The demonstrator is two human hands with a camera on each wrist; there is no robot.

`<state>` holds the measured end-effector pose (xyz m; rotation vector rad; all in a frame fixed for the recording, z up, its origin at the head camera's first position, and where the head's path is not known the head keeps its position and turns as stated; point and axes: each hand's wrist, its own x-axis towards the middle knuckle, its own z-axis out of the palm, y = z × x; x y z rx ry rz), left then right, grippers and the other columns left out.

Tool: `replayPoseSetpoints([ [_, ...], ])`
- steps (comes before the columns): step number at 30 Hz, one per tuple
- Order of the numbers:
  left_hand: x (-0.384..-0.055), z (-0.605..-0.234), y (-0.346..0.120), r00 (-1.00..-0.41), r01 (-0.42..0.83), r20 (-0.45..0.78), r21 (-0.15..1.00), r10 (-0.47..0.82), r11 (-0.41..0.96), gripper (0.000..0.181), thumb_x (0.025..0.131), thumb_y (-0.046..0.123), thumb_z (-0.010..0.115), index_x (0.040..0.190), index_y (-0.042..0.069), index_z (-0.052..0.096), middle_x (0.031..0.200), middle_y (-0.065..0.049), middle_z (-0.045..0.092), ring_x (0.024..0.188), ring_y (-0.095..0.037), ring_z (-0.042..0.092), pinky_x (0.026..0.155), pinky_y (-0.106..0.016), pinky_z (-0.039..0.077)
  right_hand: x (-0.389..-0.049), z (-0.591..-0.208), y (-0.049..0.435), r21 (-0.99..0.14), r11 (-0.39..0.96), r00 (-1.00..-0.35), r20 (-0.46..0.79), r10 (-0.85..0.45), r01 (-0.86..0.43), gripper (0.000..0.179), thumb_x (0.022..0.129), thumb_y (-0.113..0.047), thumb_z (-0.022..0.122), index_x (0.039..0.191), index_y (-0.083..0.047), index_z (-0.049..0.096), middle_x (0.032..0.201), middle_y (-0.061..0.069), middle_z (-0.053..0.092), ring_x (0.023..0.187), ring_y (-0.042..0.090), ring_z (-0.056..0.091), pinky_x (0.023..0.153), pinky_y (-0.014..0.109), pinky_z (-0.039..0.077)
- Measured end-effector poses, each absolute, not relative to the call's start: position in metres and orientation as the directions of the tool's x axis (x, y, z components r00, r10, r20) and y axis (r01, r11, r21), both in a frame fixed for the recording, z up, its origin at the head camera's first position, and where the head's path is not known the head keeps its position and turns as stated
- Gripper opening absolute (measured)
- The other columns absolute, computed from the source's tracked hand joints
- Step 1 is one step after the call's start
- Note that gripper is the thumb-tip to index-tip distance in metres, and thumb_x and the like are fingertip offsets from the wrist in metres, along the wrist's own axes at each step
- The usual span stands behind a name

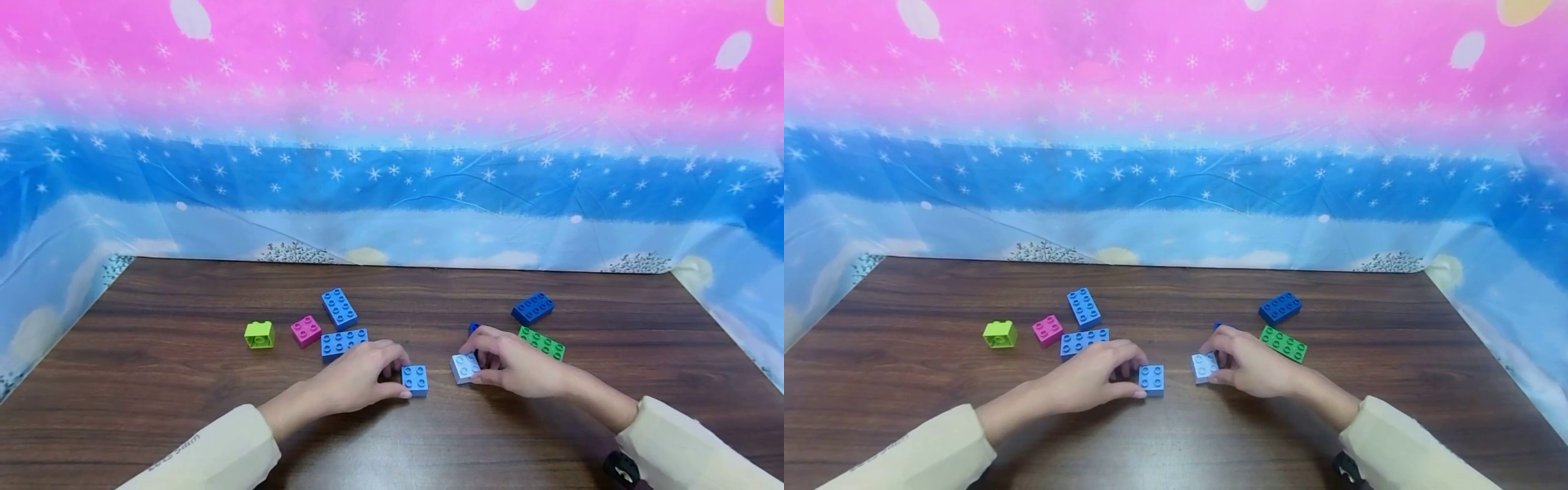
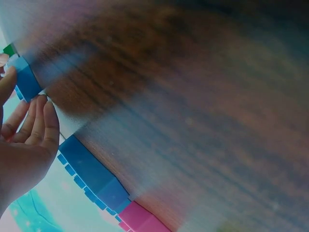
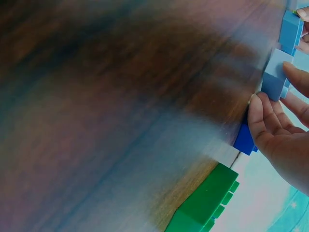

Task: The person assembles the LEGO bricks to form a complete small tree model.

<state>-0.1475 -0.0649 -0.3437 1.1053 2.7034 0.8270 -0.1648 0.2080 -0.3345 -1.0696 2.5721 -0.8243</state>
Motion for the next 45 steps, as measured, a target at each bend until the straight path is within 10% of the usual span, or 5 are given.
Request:
replayPoseSetpoints([
  [45, -0.15, -0.346, -0.065, -0.732, 0.608, 0.107, 0.547, 0.672, 0.575, 0.025, 0.08, 0.023, 0.071, 0.096, 0.008, 0.058, 0.081, 0.003, 0.055, 0.071, -0.009, 0.052, 0.063, -0.022, 0.044, -0.161, -0.325, 0.158, -0.671, 0.437, -0.637, 0.068, -0.768, -0.599, 0.025, 0.086, -0.02, 0.065, 0.106, -0.007, 0.056, 0.094, -0.002, 0.055, 0.081, 0.01, 0.056, 0.069, 0.022, 0.05],
])
